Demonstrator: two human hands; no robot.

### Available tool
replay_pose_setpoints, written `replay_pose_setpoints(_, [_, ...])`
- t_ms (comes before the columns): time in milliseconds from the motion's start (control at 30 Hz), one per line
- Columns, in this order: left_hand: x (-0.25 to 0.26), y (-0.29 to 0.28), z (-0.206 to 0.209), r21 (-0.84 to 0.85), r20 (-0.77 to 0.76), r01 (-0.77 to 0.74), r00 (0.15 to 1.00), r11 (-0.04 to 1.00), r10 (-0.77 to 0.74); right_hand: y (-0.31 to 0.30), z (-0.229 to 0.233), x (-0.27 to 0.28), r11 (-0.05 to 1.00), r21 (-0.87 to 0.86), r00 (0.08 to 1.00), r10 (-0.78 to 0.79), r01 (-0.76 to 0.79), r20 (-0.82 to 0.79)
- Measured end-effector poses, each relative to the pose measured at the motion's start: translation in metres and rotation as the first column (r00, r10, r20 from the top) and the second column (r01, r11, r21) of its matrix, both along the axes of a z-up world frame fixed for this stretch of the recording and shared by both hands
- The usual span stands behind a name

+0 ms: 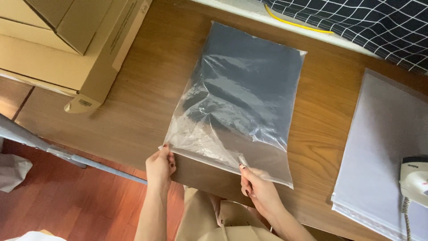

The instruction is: The person puts a folded piece of clothing into a plastic bag, zips the bag closed, and then places the bagged item into a cardboard box.

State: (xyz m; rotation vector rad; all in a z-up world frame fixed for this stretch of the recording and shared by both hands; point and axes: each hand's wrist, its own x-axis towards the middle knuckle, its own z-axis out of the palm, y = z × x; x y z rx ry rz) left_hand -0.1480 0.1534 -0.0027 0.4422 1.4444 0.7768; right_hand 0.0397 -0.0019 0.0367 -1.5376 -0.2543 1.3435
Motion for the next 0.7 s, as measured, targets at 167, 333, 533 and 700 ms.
replay_pose_setpoints(167, [-0.009,0.008,0.007,0.022,-0.006,0.001,1.0,1.0,0.0,0.002,0.002,-0.001,1.0,0.01,1.0,-0.015,0.015,-0.012])
replay_pose_setpoints(333, [-0.012,0.013,0.017,0.032,-0.06,0.044,0.997,0.999,-0.042,0.005,0.008,-0.001,1.0,-0.021,1.0,-0.012,0.012,-0.004])
replay_pose_setpoints(533, [-0.016,0.016,0.018,0.092,-0.166,0.216,0.966,0.972,-0.198,0.001,-0.006,0.001,0.996,0.08,0.998,-0.033,0.036,-0.047])
replay_pose_setpoints(700, [-0.028,0.028,0.039,-0.037,-0.252,0.483,0.842,0.875,-0.476,0.0,0.005,0.012,0.999,0.035,1.0,0.021,-0.021,-0.003])
